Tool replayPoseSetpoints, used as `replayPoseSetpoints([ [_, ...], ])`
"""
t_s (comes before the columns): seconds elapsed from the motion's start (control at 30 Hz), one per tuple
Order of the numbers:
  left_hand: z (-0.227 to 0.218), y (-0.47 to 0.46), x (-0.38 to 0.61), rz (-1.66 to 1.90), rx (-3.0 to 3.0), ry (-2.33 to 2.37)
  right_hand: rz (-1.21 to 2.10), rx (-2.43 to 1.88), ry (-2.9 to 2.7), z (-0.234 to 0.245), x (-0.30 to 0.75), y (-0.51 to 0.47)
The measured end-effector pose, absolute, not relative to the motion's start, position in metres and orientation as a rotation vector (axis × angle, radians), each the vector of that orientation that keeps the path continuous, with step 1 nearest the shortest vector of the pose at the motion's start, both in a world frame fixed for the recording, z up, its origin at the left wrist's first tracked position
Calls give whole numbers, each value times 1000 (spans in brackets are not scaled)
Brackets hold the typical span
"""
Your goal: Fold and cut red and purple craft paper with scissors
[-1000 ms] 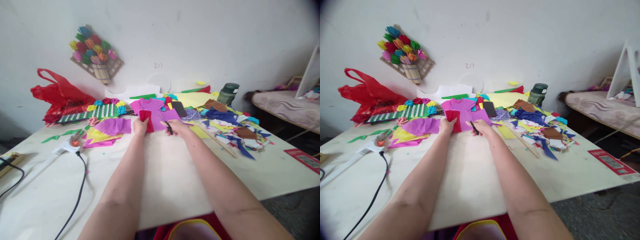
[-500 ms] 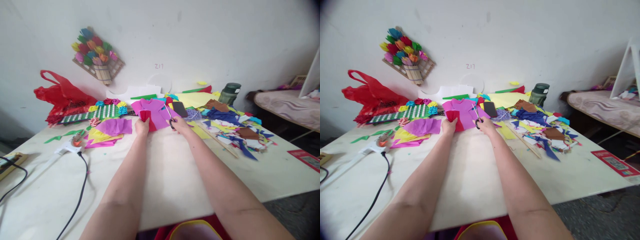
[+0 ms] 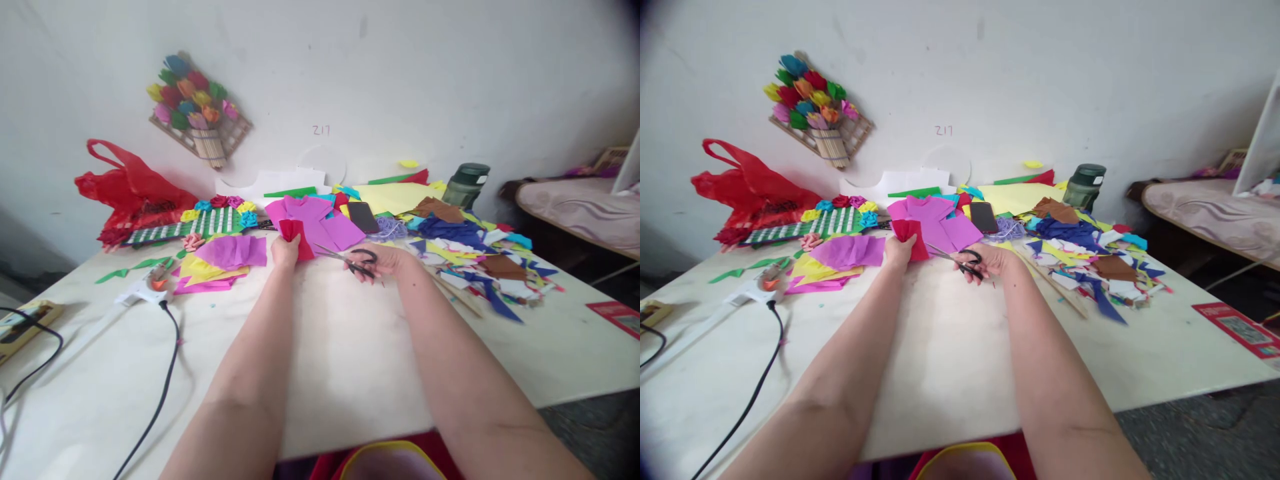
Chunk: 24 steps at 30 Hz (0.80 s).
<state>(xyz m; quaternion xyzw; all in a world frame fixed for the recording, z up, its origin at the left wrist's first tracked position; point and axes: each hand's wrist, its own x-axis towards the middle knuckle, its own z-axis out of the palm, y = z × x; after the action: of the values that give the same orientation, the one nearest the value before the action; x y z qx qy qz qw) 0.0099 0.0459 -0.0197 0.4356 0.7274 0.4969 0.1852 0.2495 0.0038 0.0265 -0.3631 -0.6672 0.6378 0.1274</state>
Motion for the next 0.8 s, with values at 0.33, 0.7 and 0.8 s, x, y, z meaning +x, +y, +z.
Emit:
replayPoseSetpoints([
  [0.33, -20, 47, 12, 1456, 1160, 2029, 2007, -1171, -1927, 23, 239, 5],
  [0.7, -21, 48, 13, 1504, 1083, 2024, 2087, -1122, -1794, 19, 214, 3],
  [0.8, -20, 47, 14, 1542, 1036, 1982, 2086, -1075, -1763, 19, 212, 1],
])
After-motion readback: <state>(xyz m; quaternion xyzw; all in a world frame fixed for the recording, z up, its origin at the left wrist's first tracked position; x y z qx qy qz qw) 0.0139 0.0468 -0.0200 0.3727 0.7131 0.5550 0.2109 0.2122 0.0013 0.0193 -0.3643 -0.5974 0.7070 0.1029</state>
